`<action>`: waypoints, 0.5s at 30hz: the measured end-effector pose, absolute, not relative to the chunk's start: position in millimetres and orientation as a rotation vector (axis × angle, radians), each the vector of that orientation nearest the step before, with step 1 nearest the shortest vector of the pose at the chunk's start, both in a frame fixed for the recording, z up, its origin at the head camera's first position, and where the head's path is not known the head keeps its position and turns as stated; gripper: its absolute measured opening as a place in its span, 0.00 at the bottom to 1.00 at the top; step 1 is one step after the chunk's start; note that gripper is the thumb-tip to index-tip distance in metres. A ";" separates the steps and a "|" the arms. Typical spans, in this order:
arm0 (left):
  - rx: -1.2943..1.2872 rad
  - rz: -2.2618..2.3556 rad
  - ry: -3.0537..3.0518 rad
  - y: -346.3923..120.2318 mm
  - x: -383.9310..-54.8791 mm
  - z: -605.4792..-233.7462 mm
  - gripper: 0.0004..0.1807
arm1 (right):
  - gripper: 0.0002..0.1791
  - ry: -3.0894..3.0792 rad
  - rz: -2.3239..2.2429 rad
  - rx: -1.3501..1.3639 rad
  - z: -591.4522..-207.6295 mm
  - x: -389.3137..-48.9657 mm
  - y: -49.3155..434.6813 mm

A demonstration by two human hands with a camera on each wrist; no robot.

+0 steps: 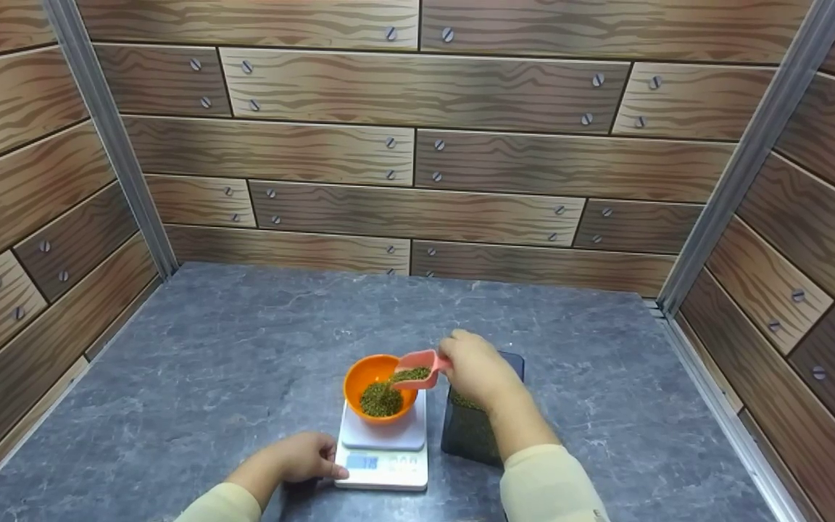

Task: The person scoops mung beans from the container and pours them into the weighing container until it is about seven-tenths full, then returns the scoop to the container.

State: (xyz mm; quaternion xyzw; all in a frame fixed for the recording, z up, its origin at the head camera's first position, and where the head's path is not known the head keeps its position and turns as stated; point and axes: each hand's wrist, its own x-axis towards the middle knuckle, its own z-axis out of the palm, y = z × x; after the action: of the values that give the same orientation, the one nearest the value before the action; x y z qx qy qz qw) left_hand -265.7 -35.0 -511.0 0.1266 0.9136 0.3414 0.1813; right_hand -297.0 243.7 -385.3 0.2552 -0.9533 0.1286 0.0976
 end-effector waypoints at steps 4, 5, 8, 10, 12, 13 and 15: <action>0.367 0.955 2.589 -34.6 -265.9 -511.7 0.20 | 0.03 -2.848 0.393 0.719 -385.0 -296.7 242.5; 0.367 0.957 2.589 -34.5 -266.0 -511.8 0.20 | 0.03 -2.848 0.394 0.713 -384.5 -296.7 242.5; 0.370 0.965 2.586 -34.8 -265.9 -511.6 0.20 | 0.03 -2.843 0.401 0.710 -382.1 -296.5 241.7; 0.372 0.969 2.584 -35.1 -266.0 -511.5 0.20 | 0.03 -2.838 0.398 0.714 -381.0 -296.5 241.0; 0.375 0.966 2.585 -35.4 -265.9 -511.3 0.20 | 0.03 -2.839 0.386 0.717 -380.4 -296.4 240.0; 0.377 0.966 2.586 -35.4 -265.9 -511.5 0.20 | 0.03 -2.843 0.375 0.718 -380.3 -296.3 239.4; 0.379 0.962 2.588 -35.5 -265.7 -511.9 0.20 | 0.03 -2.846 0.353 0.718 -380.6 -296.0 238.3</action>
State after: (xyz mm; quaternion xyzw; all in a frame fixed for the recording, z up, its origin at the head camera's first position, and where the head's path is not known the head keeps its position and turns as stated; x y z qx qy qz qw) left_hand -265.7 -35.5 -511.9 0.1338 0.9141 0.3396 0.1763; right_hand -296.0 238.3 -380.6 0.2419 -0.9585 0.1188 0.0926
